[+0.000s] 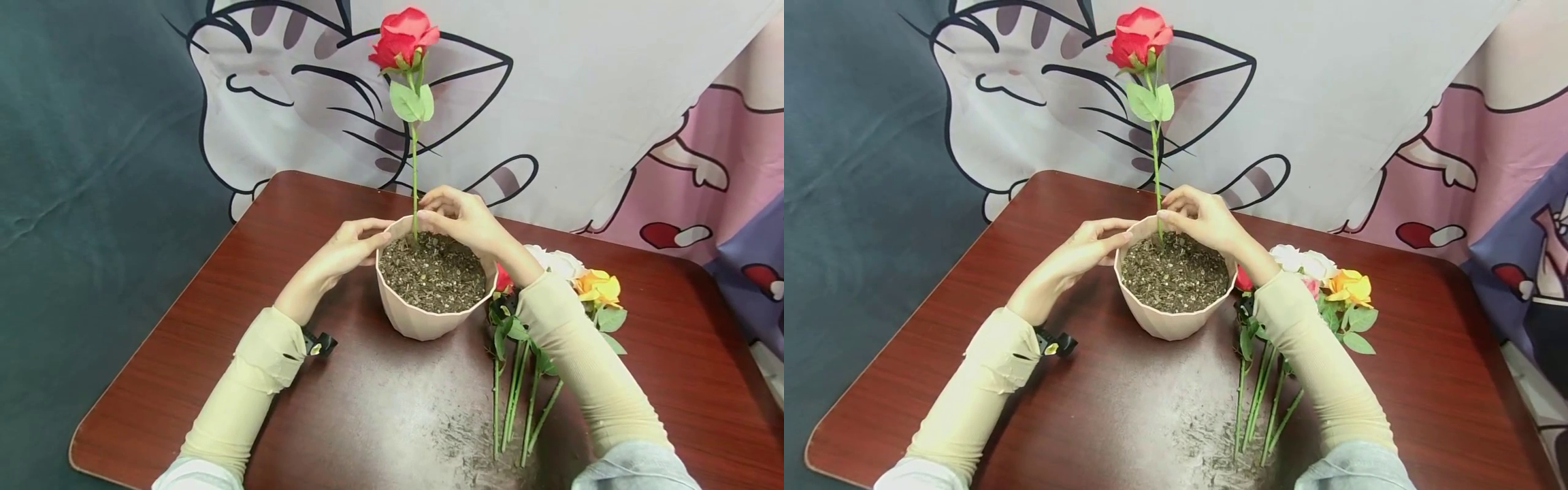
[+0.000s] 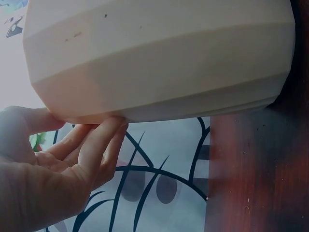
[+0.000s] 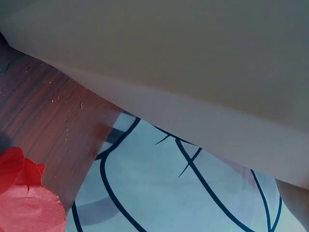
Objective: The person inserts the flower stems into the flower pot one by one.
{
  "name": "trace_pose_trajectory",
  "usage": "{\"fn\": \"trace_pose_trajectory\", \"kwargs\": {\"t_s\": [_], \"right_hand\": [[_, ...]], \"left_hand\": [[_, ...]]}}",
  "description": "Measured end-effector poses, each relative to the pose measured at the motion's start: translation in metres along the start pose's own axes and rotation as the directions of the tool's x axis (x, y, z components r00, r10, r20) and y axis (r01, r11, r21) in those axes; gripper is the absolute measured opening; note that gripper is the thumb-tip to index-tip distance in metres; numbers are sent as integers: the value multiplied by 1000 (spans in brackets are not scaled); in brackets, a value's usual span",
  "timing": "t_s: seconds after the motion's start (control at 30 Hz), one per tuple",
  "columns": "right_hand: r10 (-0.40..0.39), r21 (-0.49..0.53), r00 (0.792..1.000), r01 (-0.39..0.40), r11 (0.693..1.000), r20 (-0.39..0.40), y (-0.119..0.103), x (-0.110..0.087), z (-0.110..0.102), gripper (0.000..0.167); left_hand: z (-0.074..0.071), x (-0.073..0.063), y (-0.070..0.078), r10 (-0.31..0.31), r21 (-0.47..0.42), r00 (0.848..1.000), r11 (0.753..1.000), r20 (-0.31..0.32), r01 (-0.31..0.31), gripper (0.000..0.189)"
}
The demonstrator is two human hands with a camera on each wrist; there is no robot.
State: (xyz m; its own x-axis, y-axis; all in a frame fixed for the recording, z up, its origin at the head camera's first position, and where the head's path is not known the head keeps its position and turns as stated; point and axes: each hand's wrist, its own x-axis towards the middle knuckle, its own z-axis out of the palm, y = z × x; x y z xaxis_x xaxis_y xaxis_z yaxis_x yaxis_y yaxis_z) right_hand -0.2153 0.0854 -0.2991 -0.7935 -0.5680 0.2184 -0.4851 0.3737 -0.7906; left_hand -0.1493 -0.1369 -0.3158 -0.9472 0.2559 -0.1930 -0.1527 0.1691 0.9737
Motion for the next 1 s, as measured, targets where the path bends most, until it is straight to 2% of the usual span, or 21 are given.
{"fn": "trace_pose_trajectory", "kwargs": {"t_s": [0.2,0.33,0.43,0.53,0.63,0.7,0.8,0.93,1.0], "right_hand": [[49,53,994,-44,998,-98,4,-10,-8,25],[13,114,982,8,993,-186,9,-26,-18,26],[-63,87,961,89,992,-270,7,-45,-26,24],[-150,-5,938,156,988,-311,-4,-69,-32,24],[-177,-100,940,154,983,-293,-6,-96,-37,28],[-170,-166,947,128,978,-273,-4,-112,-40,32],[-139,-236,953,74,969,-269,10,-134,-43,40],[-57,-320,950,-46,946,-306,19,-165,-40,42],[15,-348,952,-127,929,-307,22,-181,-34,40]], "left_hand": [[4,3,-2,8,-4,1000,1000,17,-8,35],[4,3,-3,4,-19,1000,1000,25,-4,36],[1,3,-3,7,-22,1000,1000,22,-7,36],[-1,4,-3,9,-22,1000,1000,23,-9,36],[-2,5,-3,4,-29,1000,1000,26,-4,36],[-2,4,-2,7,-30,1000,1000,25,-6,37],[-2,5,-2,18,-30,1000,999,23,-17,38],[0,7,-4,30,-28,999,999,24,-29,38],[1,8,-5,31,-29,999,999,25,-30,38]]}}
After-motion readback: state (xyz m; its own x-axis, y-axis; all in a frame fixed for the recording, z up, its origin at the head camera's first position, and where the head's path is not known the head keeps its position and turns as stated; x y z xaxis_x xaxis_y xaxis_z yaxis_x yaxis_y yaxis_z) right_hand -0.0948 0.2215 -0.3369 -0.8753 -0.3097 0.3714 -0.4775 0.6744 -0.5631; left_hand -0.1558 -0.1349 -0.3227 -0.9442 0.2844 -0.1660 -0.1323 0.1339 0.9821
